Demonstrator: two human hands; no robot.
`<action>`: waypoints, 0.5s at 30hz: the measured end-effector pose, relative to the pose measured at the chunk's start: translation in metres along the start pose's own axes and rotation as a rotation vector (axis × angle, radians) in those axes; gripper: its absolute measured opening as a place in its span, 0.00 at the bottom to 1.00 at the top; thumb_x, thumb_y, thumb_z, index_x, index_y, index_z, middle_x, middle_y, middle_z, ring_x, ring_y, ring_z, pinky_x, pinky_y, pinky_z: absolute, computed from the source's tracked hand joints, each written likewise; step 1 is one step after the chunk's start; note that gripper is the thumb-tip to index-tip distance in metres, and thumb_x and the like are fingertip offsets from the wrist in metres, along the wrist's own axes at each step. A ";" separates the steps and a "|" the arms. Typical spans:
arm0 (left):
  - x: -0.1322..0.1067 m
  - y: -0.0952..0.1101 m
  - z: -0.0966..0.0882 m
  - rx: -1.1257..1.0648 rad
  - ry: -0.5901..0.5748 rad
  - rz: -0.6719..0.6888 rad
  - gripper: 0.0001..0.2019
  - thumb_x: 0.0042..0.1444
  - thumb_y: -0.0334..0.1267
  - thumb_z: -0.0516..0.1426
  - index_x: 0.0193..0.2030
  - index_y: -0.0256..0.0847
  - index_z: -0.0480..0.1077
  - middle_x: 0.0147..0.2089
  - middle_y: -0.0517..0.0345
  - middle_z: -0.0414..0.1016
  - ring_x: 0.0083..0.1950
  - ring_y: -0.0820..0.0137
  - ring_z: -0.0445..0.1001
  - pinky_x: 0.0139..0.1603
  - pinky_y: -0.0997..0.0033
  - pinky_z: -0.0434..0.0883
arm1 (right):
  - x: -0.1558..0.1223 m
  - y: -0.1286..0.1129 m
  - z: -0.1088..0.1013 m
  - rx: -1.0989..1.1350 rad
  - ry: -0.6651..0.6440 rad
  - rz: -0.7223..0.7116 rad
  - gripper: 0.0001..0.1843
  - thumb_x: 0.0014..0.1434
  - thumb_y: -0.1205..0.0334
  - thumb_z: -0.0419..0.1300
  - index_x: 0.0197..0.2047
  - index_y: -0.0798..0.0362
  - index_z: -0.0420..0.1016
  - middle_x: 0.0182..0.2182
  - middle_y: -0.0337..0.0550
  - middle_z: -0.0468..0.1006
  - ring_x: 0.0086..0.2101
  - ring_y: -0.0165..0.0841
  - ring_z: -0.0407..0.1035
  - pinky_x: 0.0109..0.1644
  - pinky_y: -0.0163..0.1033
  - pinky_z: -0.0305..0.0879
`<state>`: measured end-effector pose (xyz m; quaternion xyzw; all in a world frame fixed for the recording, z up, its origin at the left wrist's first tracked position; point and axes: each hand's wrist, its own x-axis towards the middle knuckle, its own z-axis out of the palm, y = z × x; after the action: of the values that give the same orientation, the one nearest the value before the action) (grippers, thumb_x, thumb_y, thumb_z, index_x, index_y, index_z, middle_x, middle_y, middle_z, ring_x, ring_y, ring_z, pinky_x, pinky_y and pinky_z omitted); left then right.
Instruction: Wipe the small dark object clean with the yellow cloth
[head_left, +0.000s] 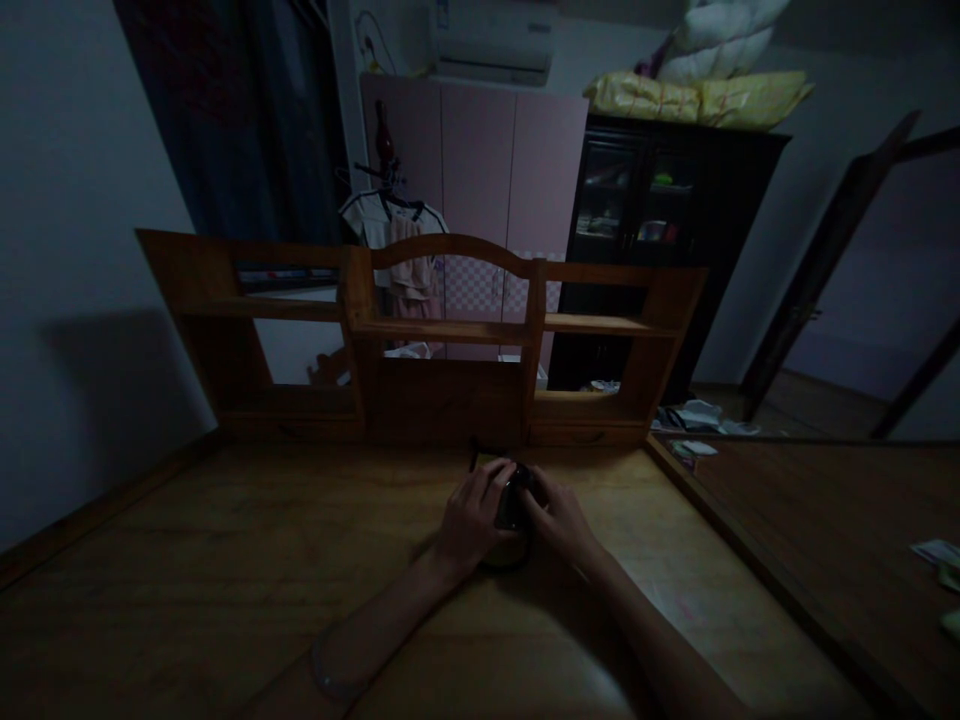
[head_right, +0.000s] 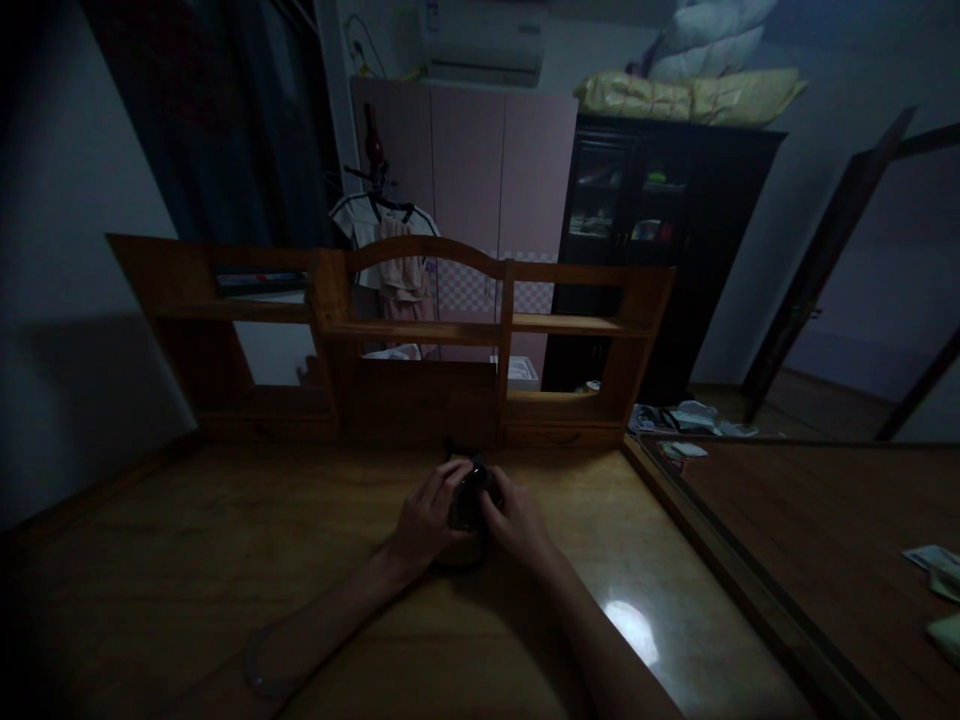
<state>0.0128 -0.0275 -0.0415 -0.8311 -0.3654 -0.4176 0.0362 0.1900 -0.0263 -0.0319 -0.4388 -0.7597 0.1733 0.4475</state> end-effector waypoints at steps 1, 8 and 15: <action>0.000 0.001 -0.002 -0.005 -0.001 0.017 0.44 0.46 0.41 0.67 0.66 0.46 0.48 0.63 0.46 0.59 0.63 0.54 0.62 0.62 0.52 0.63 | 0.000 0.000 0.000 0.019 -0.002 0.004 0.16 0.62 0.59 0.53 0.53 0.49 0.69 0.39 0.43 0.80 0.36 0.37 0.74 0.39 0.38 0.69; -0.005 0.001 -0.008 -0.015 0.000 0.135 0.51 0.43 0.36 0.69 0.68 0.47 0.44 0.64 0.45 0.57 0.65 0.54 0.59 0.62 0.51 0.62 | -0.001 -0.002 -0.002 0.155 -0.066 0.002 0.18 0.64 0.57 0.50 0.56 0.47 0.69 0.44 0.42 0.78 0.45 0.39 0.71 0.49 0.43 0.68; -0.003 0.002 -0.009 -0.017 -0.026 0.110 0.48 0.46 0.38 0.67 0.68 0.46 0.43 0.64 0.45 0.57 0.65 0.54 0.59 0.63 0.50 0.61 | 0.003 -0.003 -0.002 0.202 -0.044 -0.030 0.14 0.61 0.58 0.54 0.48 0.50 0.73 0.44 0.44 0.75 0.44 0.37 0.70 0.49 0.42 0.68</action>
<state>0.0073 -0.0340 -0.0371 -0.8556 -0.3162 -0.4072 0.0472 0.1897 -0.0259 -0.0268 -0.3760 -0.7545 0.2520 0.4753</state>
